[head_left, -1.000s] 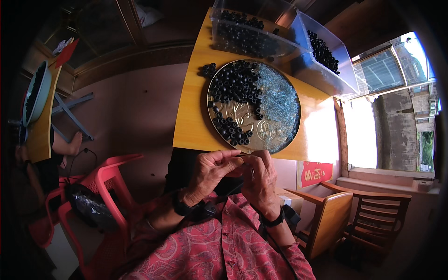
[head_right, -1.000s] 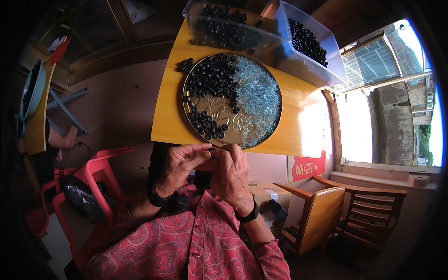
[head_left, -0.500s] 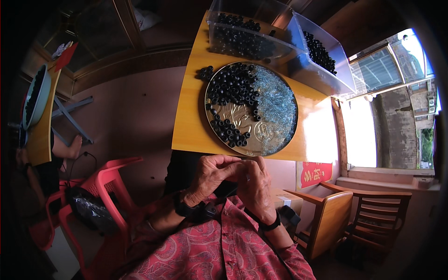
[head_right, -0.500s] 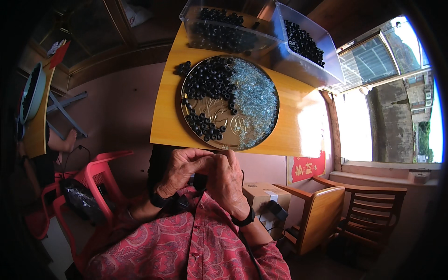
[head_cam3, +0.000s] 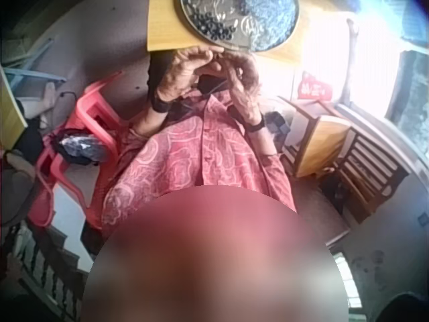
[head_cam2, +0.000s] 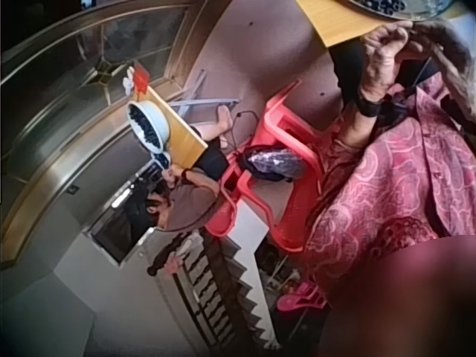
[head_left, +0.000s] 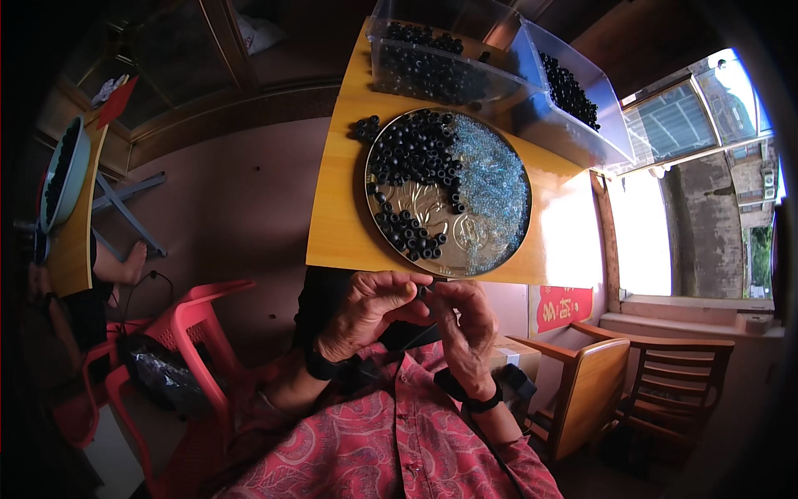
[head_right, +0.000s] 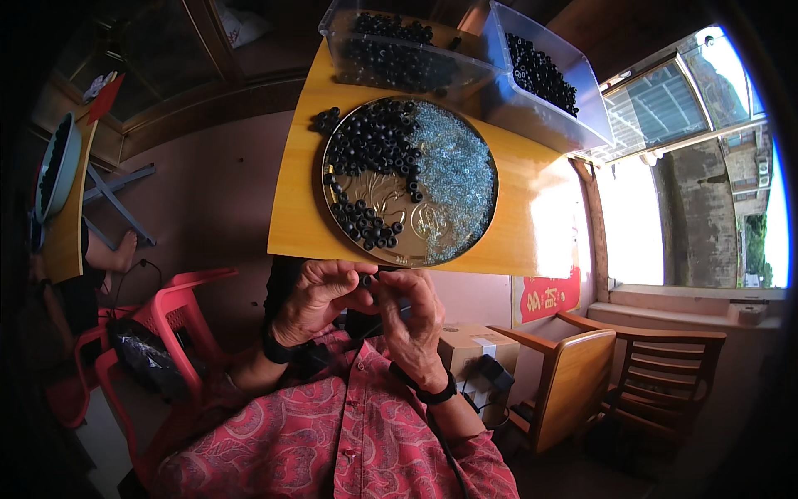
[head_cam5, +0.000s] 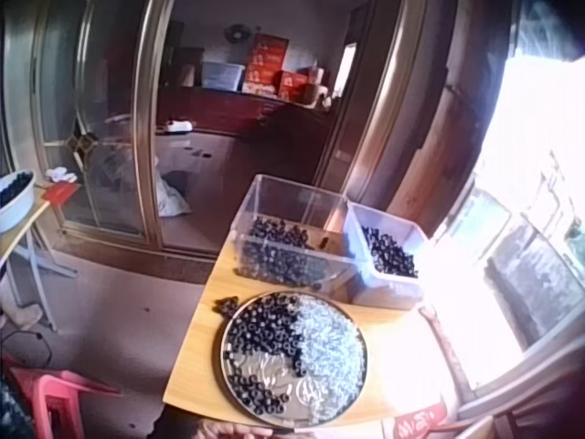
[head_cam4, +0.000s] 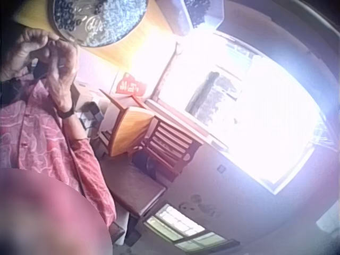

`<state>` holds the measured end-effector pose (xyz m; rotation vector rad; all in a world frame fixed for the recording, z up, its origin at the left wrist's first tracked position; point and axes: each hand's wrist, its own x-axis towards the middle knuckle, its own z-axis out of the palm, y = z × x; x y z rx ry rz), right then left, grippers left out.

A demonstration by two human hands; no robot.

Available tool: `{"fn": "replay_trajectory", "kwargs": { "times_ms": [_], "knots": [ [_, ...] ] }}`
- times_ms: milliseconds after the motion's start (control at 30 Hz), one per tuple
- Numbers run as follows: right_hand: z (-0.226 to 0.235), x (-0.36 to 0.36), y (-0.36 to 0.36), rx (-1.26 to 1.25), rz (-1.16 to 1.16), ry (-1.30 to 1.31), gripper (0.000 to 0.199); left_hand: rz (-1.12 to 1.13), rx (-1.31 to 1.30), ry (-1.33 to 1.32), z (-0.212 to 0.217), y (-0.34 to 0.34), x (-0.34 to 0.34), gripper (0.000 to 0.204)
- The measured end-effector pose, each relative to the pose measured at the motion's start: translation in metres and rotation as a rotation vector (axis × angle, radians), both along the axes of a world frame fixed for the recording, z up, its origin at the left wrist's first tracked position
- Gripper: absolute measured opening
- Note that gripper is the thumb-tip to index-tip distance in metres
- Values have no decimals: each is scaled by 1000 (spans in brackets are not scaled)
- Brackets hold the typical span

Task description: Sorting small black beads and decorative items onto a circular tray.

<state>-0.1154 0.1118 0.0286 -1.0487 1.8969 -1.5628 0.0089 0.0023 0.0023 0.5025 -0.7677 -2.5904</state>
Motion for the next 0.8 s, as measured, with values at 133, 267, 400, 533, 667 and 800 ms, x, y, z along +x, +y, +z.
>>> {"fn": "replay_trajectory", "kwargs": {
  "times_ms": [133,267,400,533,667,800],
  "knots": [
    [5,0,-1,-30,42,-40,15,28,107,109,-4,-2,3,31],
    [14,0,-5,-30,66,99,15,30,83,92,-2,-2,5,31],
    [13,-1,-5,-41,76,157,16,37,61,111,-3,0,5,31],
    [14,-3,-7,-53,101,187,19,32,55,119,0,-1,4,29],
    [18,-6,-8,-78,135,208,24,19,70,75,4,-3,4,28],
    [26,-15,-9,-25,245,350,27,-16,13,19,7,-3,1,28]
  ]
}}
